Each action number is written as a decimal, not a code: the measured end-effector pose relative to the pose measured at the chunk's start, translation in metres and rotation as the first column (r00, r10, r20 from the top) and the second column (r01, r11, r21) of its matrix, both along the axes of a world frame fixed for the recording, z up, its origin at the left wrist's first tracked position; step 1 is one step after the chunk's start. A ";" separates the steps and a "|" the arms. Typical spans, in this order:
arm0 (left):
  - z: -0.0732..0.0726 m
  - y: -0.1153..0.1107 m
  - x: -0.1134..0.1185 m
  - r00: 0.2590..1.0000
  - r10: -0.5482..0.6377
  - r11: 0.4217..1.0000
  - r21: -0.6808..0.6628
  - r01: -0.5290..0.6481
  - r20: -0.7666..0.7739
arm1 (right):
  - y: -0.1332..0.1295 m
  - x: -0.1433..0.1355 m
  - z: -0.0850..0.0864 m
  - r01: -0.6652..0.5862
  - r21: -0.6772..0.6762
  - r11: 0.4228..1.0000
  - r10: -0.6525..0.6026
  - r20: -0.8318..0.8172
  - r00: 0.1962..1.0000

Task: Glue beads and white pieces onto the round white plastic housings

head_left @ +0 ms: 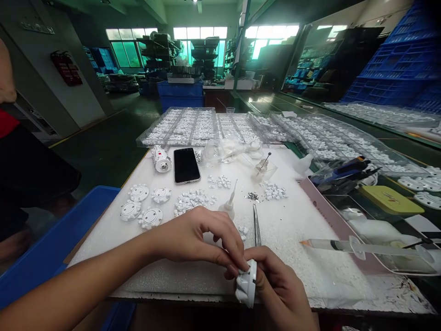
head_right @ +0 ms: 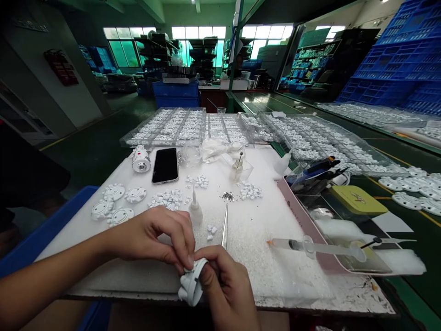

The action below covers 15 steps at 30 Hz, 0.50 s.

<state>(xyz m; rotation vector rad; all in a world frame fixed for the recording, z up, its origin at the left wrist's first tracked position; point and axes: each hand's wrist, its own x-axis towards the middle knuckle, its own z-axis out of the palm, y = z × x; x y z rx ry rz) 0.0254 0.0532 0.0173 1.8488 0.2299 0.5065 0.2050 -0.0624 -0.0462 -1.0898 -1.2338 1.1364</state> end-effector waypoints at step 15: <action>0.003 -0.005 -0.001 0.991 0.134 0.982 0.127 -0.137 0.026 | -0.003 -0.021 0.008 0.437 -0.112 0.893 -0.435 0.043 0.900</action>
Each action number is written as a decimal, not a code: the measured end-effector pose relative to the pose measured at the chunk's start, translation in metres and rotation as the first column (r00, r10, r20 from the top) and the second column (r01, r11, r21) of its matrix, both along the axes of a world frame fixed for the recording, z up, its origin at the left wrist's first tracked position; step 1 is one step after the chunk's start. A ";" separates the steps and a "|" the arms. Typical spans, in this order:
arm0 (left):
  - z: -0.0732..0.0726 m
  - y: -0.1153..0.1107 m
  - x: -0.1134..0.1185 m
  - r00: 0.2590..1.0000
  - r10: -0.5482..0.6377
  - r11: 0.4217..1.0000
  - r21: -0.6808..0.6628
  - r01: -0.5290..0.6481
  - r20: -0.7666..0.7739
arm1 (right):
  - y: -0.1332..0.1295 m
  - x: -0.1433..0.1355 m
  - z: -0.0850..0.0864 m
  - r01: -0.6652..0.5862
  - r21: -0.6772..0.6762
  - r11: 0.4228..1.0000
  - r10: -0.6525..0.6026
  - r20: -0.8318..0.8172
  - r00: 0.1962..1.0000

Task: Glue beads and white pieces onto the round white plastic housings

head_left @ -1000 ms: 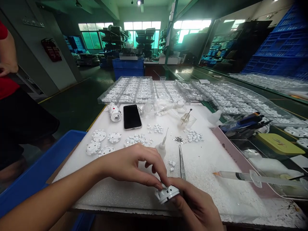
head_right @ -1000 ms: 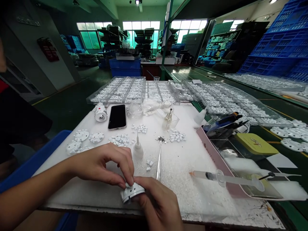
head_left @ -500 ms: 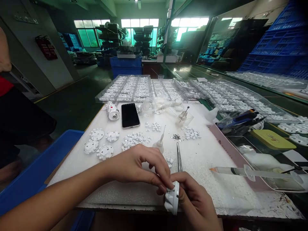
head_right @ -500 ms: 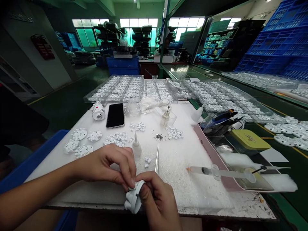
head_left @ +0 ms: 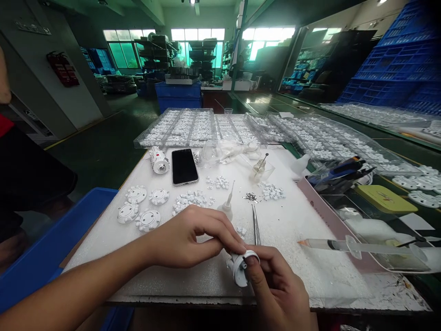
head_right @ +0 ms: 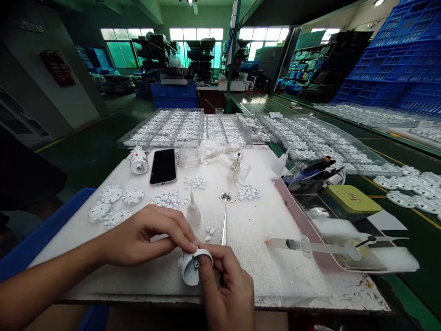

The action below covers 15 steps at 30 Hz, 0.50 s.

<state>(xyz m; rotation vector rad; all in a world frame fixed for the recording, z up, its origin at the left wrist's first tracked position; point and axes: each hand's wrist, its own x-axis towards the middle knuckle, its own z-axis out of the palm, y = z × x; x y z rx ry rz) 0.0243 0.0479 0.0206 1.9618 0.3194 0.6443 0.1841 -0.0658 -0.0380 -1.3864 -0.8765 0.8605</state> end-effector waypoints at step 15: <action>-0.012 -0.028 0.012 0.975 0.209 0.942 -0.253 -0.221 -0.075 | 0.003 -0.008 -0.030 0.188 0.428 0.884 -0.412 0.522 0.747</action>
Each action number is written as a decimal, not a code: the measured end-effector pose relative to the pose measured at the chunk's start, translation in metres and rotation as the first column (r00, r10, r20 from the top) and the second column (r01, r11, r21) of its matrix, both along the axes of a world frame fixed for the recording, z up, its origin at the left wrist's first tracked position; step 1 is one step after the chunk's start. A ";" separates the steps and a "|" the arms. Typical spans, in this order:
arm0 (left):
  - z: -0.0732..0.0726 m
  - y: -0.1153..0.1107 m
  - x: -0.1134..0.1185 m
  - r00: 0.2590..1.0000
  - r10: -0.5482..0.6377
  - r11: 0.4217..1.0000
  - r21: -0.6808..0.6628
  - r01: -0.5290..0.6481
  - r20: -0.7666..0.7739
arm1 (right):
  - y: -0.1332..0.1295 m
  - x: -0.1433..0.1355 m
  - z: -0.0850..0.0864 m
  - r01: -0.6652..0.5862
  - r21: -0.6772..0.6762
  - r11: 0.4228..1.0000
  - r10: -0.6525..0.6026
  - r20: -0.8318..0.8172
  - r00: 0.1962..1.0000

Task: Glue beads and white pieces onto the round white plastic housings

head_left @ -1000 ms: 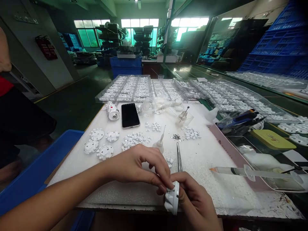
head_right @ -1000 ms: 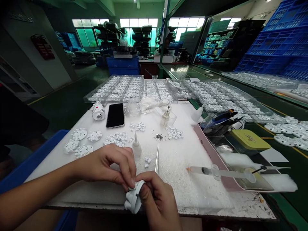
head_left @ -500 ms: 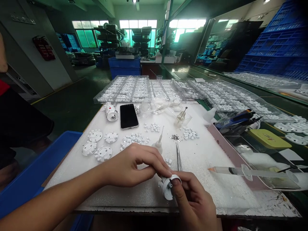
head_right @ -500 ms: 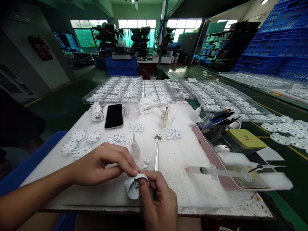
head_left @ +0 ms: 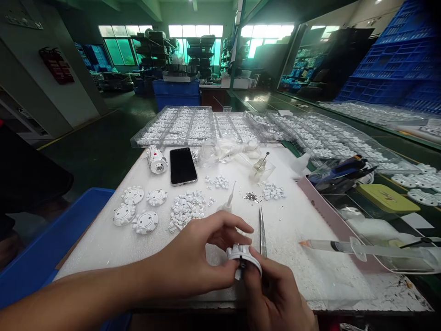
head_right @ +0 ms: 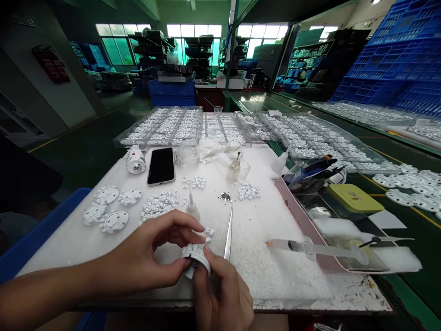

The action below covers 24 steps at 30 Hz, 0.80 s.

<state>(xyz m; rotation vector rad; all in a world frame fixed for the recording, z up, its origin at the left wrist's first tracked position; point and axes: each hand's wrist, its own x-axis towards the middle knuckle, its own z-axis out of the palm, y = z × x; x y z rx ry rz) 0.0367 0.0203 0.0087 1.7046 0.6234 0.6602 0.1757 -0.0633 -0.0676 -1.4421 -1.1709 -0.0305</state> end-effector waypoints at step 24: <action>-0.005 -0.004 -0.007 0.988 -0.041 0.953 0.303 -0.007 0.151 | 0.000 0.007 0.010 -0.297 0.174 0.939 0.233 0.315 0.920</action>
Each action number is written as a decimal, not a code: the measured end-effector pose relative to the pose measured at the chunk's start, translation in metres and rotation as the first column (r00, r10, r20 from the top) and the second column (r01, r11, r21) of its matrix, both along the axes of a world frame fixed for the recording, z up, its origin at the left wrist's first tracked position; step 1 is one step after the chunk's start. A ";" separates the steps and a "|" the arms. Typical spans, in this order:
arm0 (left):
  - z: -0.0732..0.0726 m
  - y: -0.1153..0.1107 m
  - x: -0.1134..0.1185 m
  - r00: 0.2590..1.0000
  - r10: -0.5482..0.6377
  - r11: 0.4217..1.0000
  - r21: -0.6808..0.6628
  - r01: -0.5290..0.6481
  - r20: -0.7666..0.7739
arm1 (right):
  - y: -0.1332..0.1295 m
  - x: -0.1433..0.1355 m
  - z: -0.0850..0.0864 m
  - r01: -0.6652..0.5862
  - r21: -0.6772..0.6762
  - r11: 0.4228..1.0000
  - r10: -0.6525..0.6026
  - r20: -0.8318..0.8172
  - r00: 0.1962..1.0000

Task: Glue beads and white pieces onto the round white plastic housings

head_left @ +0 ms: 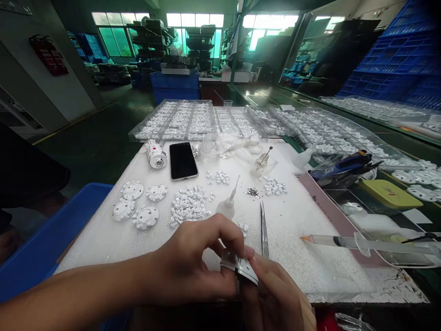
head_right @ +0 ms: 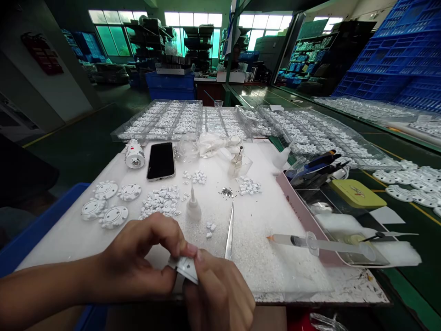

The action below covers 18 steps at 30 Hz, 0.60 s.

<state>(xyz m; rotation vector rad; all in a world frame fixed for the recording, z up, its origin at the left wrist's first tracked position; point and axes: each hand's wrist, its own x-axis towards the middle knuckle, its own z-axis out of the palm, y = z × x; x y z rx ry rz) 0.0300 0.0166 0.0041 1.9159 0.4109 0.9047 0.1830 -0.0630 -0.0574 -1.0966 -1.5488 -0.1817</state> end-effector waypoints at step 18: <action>0.013 0.043 -0.016 0.966 0.009 0.552 -0.805 -0.219 -0.257 | 0.053 0.015 0.033 0.108 -0.482 0.870 -0.028 0.170 0.985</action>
